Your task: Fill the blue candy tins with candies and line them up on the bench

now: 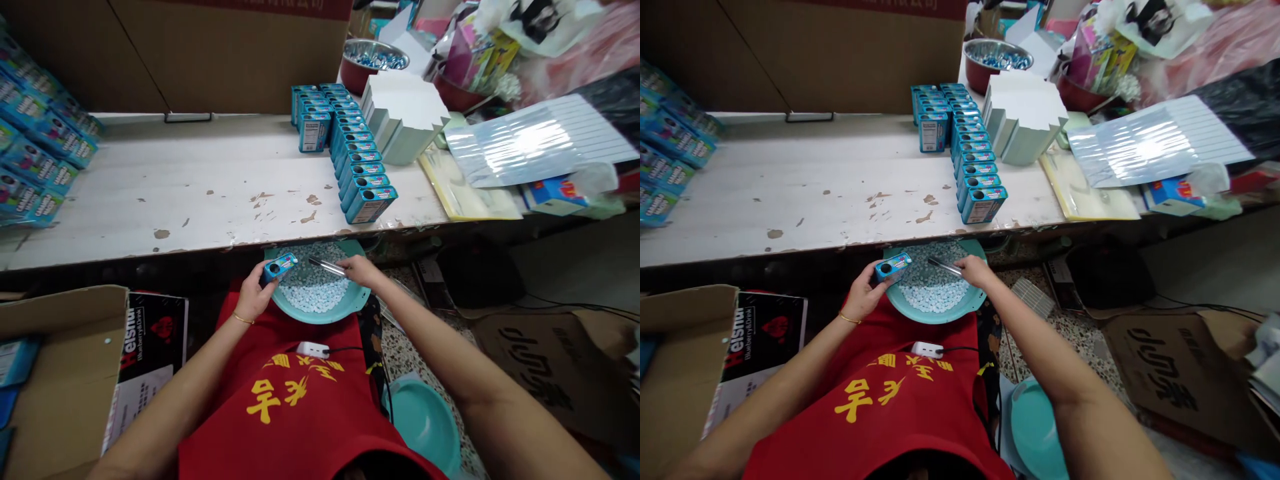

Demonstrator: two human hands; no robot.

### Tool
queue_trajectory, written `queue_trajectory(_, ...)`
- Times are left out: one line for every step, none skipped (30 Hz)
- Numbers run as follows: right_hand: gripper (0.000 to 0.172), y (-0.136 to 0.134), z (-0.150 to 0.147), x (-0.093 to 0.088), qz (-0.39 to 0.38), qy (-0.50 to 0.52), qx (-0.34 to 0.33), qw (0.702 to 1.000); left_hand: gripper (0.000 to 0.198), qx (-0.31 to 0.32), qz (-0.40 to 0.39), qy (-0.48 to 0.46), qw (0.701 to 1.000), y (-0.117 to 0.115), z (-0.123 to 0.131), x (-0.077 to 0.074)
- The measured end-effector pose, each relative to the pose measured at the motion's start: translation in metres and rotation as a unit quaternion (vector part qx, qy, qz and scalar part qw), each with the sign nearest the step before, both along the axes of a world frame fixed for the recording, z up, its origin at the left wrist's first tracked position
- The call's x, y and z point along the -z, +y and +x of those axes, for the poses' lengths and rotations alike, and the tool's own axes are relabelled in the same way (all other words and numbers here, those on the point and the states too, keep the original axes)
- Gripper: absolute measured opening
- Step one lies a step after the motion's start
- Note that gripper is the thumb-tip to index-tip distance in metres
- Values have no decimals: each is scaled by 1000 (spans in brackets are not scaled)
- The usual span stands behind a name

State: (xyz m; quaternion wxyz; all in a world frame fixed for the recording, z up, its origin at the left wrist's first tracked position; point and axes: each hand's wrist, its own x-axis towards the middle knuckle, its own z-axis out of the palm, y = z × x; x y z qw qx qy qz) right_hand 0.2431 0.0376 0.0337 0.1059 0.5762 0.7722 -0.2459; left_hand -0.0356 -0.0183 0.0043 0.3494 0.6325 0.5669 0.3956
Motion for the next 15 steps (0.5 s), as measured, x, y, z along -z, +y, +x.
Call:
queue_trajectory(34, -3, -8, 19, 1, -28, 6, 1000, 42, -6, -2, -3, 1000, -1, -3, -2)
queue_trajectory(34, -7, -17, 36, 3, -51, 7, 999, 43, -12, -3, -5, 1000, -2, -5, -3)
queue_trajectory(35, -11, -27, 51, 2, -65, 6, 998, 43, -17, -4, -6, 1000, -2, -7, -3)
queue_trajectory(36, -15, -36, 63, -2, -69, 2, 998, 44, -21, -6, -8, 1000, -3, -8, -3)
queue_trajectory(37, -20, -44, 71, -7, -64, -8, 998, 44, -23, -7, -10, 1000, -4, -9, -3)
queue_trajectory(36, -23, -50, 77, -15, -57, -20, 998, 44, -24, -7, -12, 1000, -4, -9, -1)
queue_trajectory(34, -26, -53, 81, -25, -48, -34, 998, 45, -25, -7, -14, 1000, -5, -10, 0)
queue_trajectory(32, -28, -54, 83, -36, -36, -46, 998, 45, -26, -7, -17, 999, -5, -10, 1)
queue_trajectory(31, -29, -52, 84, -47, -23, -57, 997, 45, -27, -7, -19, 999, -5, -10, 2)
queue_trajectory(30, -29, -49, 85, -59, -9, -64, 996, 45, -27, -8, -21, 999, -5, -9, 3)
queue_trajectory(29, -29, -46, 84, -69, 6, -68, 995, 45, -26, -10, -23, 999, -5, -9, 3)
queue_trajectory(29, -29, -41, 84, -79, 23, -71, 994, 45, -26, -10, -25, 999, -4, -9, 4)
queue_trajectory(30, -28, -36, 83, -86, 40, -71, 993, 46, -25, -11, -26, 999, -4, -9, 3)
queue_trajectory(31, -28, -31, 81, -92, 58, -69, 992, 46, -24, -11, -28, 999, -4, -9, 3)
queue_trajectory(31, -27, -26, 77, -97, 73, -66, 990, 46, -25, -10, -30, 999, -4, -9, 3)
